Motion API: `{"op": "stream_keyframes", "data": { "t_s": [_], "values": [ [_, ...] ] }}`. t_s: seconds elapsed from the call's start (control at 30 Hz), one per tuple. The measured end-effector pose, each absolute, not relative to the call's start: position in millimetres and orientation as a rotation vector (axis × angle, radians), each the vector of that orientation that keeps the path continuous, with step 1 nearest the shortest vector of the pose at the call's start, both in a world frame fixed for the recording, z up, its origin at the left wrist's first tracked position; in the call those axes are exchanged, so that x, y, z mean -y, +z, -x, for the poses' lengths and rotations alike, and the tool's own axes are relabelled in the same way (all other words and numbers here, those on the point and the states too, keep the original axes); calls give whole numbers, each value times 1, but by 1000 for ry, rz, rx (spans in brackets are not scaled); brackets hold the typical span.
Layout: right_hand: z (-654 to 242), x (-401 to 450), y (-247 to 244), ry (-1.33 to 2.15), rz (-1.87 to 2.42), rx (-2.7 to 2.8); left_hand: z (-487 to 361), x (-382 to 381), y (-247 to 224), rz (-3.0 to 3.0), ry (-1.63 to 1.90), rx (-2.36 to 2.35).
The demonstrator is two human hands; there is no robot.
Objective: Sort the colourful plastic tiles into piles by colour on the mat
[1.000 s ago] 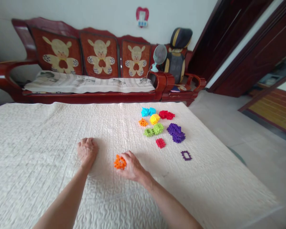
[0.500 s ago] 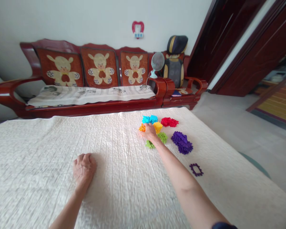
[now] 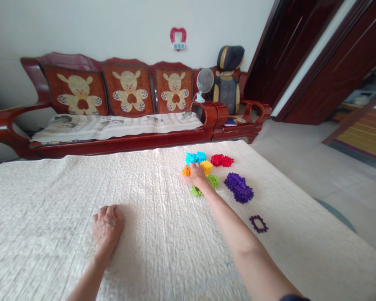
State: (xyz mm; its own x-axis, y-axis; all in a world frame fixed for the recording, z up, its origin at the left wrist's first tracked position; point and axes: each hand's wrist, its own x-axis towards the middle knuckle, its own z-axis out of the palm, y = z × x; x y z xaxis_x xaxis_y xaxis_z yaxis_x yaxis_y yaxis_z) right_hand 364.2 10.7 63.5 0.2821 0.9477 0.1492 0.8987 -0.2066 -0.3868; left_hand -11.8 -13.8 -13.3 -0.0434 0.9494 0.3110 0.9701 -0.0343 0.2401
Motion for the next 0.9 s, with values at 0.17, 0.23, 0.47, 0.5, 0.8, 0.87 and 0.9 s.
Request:
{"op": "stream_keyframes", "data": {
  "t_s": [0.17,0.23,0.47,0.5,0.8,0.87,0.9],
  "values": [
    [-318,36,38,117,1668,1638,11,14,-11,2139,-599,2134],
    [-294,56,16,242,1595,1651,10,15,-10,2133,-598,2140],
    [-265,78,-23,354,1576,1521,13,13,-7,2145,-489,2236],
    [-266,77,-23,356,1571,1512,14,12,-8,2134,-461,2251],
    [-267,74,-21,376,1575,1505,17,4,-10,2053,-399,2330],
    [-268,73,-22,377,1580,1501,19,6,-8,2120,-427,2270],
    [-268,72,-22,375,1584,1497,20,7,-8,2145,-426,2236]
  ]
}}
